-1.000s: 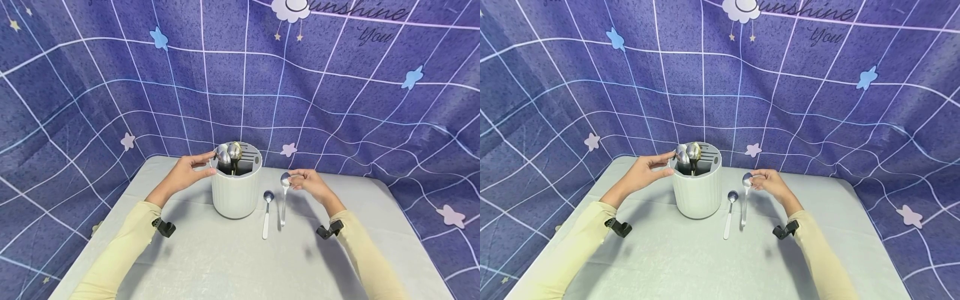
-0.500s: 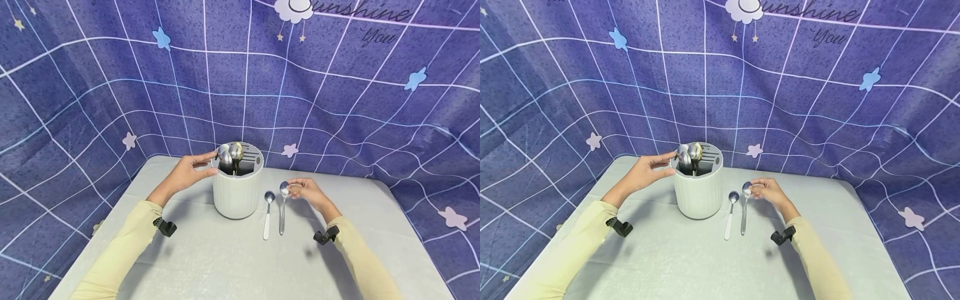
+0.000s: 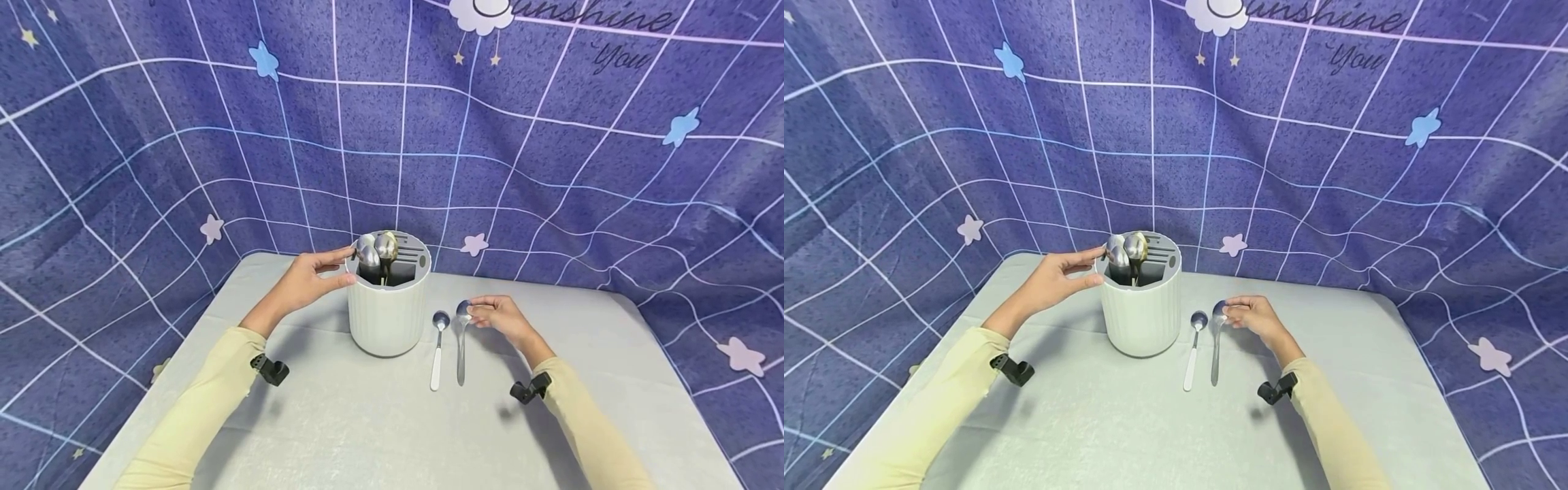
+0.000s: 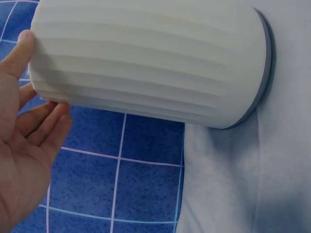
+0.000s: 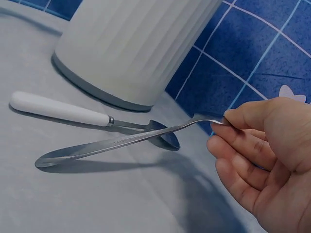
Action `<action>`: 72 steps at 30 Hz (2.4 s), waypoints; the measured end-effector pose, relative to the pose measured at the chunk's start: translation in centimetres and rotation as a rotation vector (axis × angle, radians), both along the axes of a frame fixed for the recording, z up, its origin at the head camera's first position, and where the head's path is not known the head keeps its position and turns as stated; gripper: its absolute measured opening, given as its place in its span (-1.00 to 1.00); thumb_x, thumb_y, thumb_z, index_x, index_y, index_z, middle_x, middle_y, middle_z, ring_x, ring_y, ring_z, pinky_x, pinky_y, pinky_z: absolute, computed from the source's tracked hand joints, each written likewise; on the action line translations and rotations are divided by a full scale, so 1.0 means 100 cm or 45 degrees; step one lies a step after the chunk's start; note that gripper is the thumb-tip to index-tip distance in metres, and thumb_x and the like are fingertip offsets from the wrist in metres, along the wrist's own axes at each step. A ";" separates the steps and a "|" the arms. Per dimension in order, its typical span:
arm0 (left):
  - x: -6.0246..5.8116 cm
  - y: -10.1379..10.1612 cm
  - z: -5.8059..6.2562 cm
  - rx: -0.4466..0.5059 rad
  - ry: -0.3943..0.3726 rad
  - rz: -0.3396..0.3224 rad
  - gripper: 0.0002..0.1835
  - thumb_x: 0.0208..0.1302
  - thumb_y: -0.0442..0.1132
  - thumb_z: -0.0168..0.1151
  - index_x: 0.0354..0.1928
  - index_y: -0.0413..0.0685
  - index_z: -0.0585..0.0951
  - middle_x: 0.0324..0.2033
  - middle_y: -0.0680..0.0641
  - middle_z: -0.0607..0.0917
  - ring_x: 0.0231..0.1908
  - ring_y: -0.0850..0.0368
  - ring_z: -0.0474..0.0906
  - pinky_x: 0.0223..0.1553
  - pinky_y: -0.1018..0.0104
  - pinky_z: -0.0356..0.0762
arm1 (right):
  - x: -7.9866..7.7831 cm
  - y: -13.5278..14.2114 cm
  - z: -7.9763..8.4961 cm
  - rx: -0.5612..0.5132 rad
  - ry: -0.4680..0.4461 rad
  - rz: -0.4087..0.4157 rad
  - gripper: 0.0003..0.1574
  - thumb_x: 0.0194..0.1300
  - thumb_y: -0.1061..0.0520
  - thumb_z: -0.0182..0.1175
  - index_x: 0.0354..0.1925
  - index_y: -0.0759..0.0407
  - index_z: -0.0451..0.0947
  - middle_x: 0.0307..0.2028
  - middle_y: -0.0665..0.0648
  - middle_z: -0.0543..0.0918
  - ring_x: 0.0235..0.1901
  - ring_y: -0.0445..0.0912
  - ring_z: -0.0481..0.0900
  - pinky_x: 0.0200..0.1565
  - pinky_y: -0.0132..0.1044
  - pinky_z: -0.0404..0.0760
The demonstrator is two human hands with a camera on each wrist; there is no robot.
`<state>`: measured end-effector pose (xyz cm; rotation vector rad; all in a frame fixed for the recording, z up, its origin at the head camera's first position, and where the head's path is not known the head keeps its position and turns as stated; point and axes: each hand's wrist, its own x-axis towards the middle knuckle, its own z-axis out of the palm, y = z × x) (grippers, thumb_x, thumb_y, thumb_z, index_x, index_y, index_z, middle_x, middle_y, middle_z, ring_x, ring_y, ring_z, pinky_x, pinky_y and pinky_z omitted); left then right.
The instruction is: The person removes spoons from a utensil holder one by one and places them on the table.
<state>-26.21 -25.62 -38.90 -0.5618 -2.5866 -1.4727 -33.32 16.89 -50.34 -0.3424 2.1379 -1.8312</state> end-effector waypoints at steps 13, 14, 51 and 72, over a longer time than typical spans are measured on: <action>-0.001 0.001 0.000 0.011 0.005 -0.009 -0.38 0.30 -0.03 0.46 0.38 0.04 0.55 0.35 0.01 0.56 0.28 -0.15 0.54 0.35 -0.10 0.49 | -0.001 -0.001 -0.009 0.003 -0.087 -0.061 -0.47 0.39 0.31 0.26 0.17 0.68 0.43 -0.32 0.03 0.77 -0.36 -0.19 0.73 -0.20 -0.38 0.77; -0.001 0.001 0.000 0.010 0.003 -0.006 -0.38 0.30 -0.03 0.46 0.38 0.05 0.55 0.34 0.02 0.56 0.28 -0.15 0.54 0.34 -0.08 0.49 | -0.001 0.000 -0.009 0.006 -0.095 -0.062 -0.47 0.39 0.31 0.26 0.17 0.68 0.43 -0.32 0.03 0.77 -0.36 -0.19 0.73 -0.20 -0.38 0.77; 0.018 0.012 0.024 0.011 -0.063 0.014 -0.39 0.34 -0.19 0.42 0.39 -0.15 0.51 0.38 -0.13 0.50 0.31 -0.30 0.47 0.35 -0.03 0.49 | 0.005 0.005 -0.008 0.109 -0.254 -0.007 -0.47 0.49 0.25 0.13 0.23 0.66 0.38 -0.22 0.26 0.78 -0.30 -0.08 0.77 -0.16 -0.24 0.81; 0.000 0.001 -0.002 0.018 -0.028 0.016 -0.38 0.29 -0.02 0.46 0.38 0.11 0.55 0.35 0.04 0.55 0.29 -0.15 0.53 0.31 0.02 0.54 | 0.023 0.011 0.047 0.412 0.067 -0.022 -0.45 0.38 0.19 0.30 0.20 0.52 0.48 -0.13 0.37 0.74 -0.29 -0.07 0.73 -0.10 -0.11 0.80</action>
